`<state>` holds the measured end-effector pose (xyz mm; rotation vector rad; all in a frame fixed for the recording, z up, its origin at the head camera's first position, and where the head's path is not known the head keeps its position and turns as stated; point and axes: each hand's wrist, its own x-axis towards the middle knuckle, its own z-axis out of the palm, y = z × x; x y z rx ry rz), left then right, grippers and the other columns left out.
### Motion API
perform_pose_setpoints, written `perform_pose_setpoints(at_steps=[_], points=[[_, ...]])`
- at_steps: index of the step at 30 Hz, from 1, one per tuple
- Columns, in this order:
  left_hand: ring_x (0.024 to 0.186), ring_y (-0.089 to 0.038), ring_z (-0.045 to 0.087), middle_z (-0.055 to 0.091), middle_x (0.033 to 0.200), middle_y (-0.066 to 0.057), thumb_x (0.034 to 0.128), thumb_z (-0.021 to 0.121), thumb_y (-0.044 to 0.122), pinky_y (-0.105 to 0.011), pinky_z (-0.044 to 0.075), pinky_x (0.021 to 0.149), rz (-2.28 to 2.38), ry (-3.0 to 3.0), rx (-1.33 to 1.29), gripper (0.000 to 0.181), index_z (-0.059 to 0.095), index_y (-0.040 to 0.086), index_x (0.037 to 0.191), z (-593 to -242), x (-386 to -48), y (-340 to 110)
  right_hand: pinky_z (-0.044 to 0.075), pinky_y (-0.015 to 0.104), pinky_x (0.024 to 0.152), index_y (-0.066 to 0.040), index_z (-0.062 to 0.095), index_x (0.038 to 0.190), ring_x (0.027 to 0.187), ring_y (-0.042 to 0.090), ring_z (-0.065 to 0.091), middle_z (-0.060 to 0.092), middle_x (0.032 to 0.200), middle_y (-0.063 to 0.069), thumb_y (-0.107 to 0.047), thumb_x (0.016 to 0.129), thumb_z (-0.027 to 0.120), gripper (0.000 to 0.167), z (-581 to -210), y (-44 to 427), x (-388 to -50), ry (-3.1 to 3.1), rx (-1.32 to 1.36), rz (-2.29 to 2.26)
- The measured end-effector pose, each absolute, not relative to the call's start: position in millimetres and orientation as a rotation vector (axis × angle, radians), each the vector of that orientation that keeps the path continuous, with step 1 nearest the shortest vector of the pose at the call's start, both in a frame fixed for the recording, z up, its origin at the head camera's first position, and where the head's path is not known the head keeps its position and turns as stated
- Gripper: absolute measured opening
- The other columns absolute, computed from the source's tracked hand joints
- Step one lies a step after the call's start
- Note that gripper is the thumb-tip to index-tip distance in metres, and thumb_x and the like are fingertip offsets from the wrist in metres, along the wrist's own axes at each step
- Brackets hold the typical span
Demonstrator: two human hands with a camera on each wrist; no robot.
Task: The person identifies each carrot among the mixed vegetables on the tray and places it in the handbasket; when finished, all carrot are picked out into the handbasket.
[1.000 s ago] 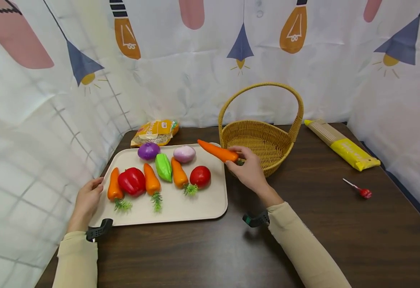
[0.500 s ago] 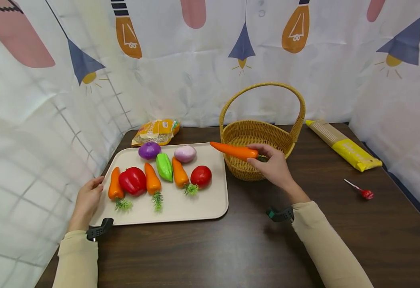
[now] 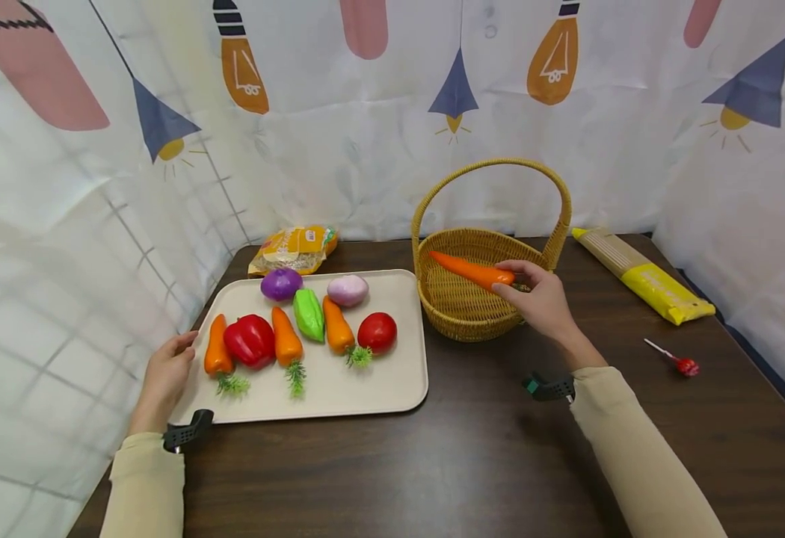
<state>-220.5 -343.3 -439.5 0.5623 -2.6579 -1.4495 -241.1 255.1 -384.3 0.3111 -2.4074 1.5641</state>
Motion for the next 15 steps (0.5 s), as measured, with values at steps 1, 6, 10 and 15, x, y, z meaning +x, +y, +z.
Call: perform_pose_setpoints(at_steps=[1,6,10,15], points=[[0.129,-0.04,0.042,0.039,0.147,-0.025,0.1013,0.031,0.01,-0.051,0.036,0.106,-1.451,-2.655,0.556,0.049,0.035,0.002,0.15,-439.5,-220.3,-343.1,0.051,0.016,0.07,-0.003,0.062,0.127,0.098,0.007,0.06,0.064,0.114,0.003,-0.019,0.091,0.069,0.041,-384.7,256.6,-242.9,-2.412,0.305,1.554],[0.127,-0.038,0.044,0.041,0.146,-0.025,0.1009,0.032,0.009,-0.049,0.037,0.104,-1.429,-2.657,0.532,0.049,0.037,0.002,0.149,-439.7,-219.2,-343.6,0.049,0.017,0.065,0.0,0.06,0.128,0.094,0.003,0.058,0.064,0.116,0.014,-0.019,0.091,0.068,0.042,-381.0,258.1,-249.3,-2.467,0.264,1.485],[0.127,-0.038,0.044,0.041,0.146,-0.024,0.1012,0.033,0.01,-0.046,0.038,0.101,-1.407,-2.665,0.543,0.048,0.038,0.004,0.149,-439.5,-217.5,-344.1,0.048,0.02,0.064,0.002,0.059,0.128,0.089,0.005,0.057,0.06,0.12,0.022,-0.019,0.092,0.067,0.043,-367.2,251.1,-249.7,-2.534,0.219,1.465],[0.125,-0.037,0.047,0.043,0.145,-0.024,0.1012,0.034,0.01,-0.043,0.04,0.099,-1.388,-2.659,0.525,0.047,0.041,0.004,0.148,-439.9,-218.7,-343.9,0.052,0.022,0.073,-0.001,0.055,0.134,0.085,0.0,0.06,0.054,0.129,0.016,-0.026,0.093,0.066,0.049,-370.8,261.9,-269.4,-2.541,0.109,1.622]])
